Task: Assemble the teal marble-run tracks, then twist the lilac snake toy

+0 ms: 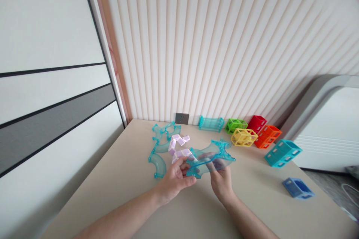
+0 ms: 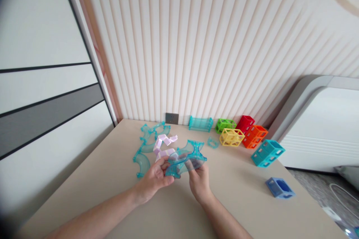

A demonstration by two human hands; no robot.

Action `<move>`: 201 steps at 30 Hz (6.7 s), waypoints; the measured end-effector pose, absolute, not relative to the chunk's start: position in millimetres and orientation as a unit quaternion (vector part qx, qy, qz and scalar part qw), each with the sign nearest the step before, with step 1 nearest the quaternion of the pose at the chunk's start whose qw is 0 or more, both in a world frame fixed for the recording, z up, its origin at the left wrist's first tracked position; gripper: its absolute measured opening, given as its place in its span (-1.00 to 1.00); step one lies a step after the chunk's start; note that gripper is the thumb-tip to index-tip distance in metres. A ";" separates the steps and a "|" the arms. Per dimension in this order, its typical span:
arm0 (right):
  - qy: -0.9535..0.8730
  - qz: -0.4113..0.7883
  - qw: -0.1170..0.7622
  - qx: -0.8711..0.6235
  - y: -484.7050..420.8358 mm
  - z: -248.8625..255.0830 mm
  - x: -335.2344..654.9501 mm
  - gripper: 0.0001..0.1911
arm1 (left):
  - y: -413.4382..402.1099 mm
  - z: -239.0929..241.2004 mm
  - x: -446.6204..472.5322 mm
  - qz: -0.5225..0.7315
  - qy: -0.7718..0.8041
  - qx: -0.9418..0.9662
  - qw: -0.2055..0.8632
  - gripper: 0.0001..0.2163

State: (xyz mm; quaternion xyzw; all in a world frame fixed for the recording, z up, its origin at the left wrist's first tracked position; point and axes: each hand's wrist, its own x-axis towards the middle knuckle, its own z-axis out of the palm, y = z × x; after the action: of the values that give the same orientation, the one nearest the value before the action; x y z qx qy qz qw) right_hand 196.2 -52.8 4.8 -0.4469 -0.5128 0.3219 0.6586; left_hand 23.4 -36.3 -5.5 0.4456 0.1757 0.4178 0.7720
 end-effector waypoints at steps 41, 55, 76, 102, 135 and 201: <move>-0.547 0.350 0.629 -0.427 -53.2 9.4 192.9 -0.73 | -36.7 7.4 18.7 0.417 0.160 0.439 0.780 -0.57; -0.490 0.483 0.628 -0.363 -51.4 -3.3 196.1 -0.51 | -37.4 -1.7 18.7 0.342 0.146 0.386 0.844 -0.58; -0.505 0.517 0.558 -0.408 -55.7 13.0 207.0 -0.54 | -43.6 6.0 19.4 0.394 0.198 0.507 0.741 -0.57; -0.663 0.341 0.549 -0.379 -56.4 8.3 209.3 -0.44 | -41.3 0.0 21.0 0.524 0.302 0.482 0.634 -0.68; -0.759 -0.122 0.250 -0.588 36.9 1.5 324.6 -0.66 | -46.2 -16.3 13.9 0.433 0.251 0.770 0.395 -0.84; -0.713 -0.130 0.050 -0.687 -21.9 -25.7 367.9 -0.54 | -43.5 -16.3 13.8 0.391 0.214 0.806 0.389 -0.84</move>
State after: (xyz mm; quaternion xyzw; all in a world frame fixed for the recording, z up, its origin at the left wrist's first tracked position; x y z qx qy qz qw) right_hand 367.9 -21.9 -25.7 -0.6872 -0.7131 -0.1296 0.0497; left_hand 13.8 -43.5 -16.3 0.8057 0.2145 0.3914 0.3894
